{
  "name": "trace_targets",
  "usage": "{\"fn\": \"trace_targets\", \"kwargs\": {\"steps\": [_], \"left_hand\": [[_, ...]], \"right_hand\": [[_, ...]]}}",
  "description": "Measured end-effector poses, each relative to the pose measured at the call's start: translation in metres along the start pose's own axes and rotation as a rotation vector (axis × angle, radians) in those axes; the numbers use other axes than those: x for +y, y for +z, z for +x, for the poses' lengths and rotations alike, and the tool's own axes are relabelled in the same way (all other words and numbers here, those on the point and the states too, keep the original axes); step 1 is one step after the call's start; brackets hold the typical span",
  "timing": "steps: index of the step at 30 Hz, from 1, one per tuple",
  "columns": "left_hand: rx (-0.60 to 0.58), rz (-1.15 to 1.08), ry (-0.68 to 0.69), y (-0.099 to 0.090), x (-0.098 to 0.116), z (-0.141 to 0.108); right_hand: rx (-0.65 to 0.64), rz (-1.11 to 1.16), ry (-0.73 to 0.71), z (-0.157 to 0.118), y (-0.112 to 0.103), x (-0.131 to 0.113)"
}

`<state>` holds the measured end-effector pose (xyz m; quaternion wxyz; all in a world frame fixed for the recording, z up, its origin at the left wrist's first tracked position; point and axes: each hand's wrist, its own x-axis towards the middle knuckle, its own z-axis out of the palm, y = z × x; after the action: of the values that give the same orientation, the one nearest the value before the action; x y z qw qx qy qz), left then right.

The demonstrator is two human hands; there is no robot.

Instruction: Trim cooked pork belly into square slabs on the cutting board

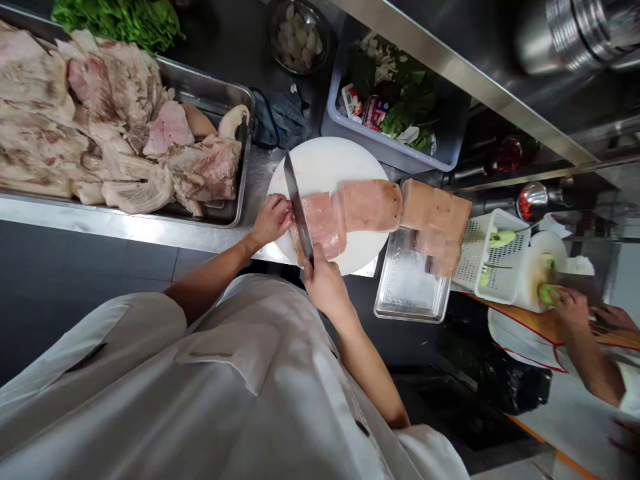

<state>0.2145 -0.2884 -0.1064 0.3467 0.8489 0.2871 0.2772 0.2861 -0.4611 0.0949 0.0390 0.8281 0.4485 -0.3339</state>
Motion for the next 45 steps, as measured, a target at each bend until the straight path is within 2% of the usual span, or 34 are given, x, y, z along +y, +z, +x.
{"fn": "trace_targets", "kwargs": {"steps": [3, 5, 9, 11, 13, 17, 19, 21, 23, 26, 28, 29, 31, 35, 37, 39, 40, 42, 45], "left_hand": [[0.062, -0.024, 0.058, 0.005, -0.004, 0.001], [0.093, -0.034, 0.073, 0.007, -0.004, 0.0], [0.103, -0.026, 0.041, 0.009, 0.0, -0.003], [0.1, -0.021, 0.037, 0.009, 0.002, -0.005], [0.103, -0.024, 0.046, 0.009, 0.003, -0.007], [0.122, -0.056, 0.077, 0.01, 0.002, -0.009], [0.126, -0.073, 0.093, 0.011, 0.001, -0.01], [0.13, -0.078, 0.101, 0.01, 0.002, -0.01], [0.125, -0.075, 0.106, 0.01, 0.002, -0.009], [0.106, -0.075, 0.09, 0.009, 0.001, -0.009], [0.104, -0.071, 0.06, 0.008, -0.001, -0.01], [0.106, -0.065, 0.046, 0.007, -0.002, -0.011], [0.112, -0.041, 0.033, 0.005, -0.002, -0.015], [0.085, 0.041, 0.051, -0.001, 0.003, -0.031], [0.013, 0.081, 0.112, -0.004, 0.01, -0.042], [-0.081, 0.102, 0.219, -0.005, 0.016, -0.051], [-0.123, 0.108, 0.269, -0.006, 0.018, -0.054], [-0.181, 0.127, 0.322, -0.005, 0.02, -0.057], [-0.196, 0.156, 0.309, -0.001, 0.016, -0.053]], "right_hand": [[-0.069, -0.028, 0.055, -0.028, 0.004, 0.009], [-0.078, -0.043, 0.058, -0.025, 0.004, 0.009], [0.05, -0.011, -0.043, 0.035, -0.002, -0.007], [0.091, -0.01, -0.063, 0.052, -0.004, -0.012], [0.072, -0.039, -0.049, 0.037, -0.002, -0.008], [-0.075, -0.155, 0.093, -0.031, 0.007, 0.012], [-0.087, -0.176, 0.11, -0.036, 0.011, 0.015], [-0.031, -0.144, 0.044, -0.008, 0.015, 0.01], [0.05, -0.08, -0.046, 0.042, 0.019, 0.002], [0.137, -0.029, -0.103, 0.109, 0.021, -0.01], [0.15, -0.017, -0.111, 0.125, 0.017, -0.014], [0.144, -0.014, -0.112, 0.122, 0.014, -0.014], [0.119, -0.014, -0.109, 0.096, 0.008, -0.01], [0.017, -0.076, -0.025, -0.002, 0.007, 0.019], [-0.061, -0.114, 0.04, -0.052, 0.013, 0.039], [-0.111, -0.14, 0.088, -0.084, 0.02, 0.053], [-0.126, -0.154, 0.103, -0.089, 0.024, 0.057], [-0.144, -0.19, 0.113, -0.078, 0.031, 0.055], [-0.112, -0.222, 0.077, -0.023, 0.038, 0.038]]}}
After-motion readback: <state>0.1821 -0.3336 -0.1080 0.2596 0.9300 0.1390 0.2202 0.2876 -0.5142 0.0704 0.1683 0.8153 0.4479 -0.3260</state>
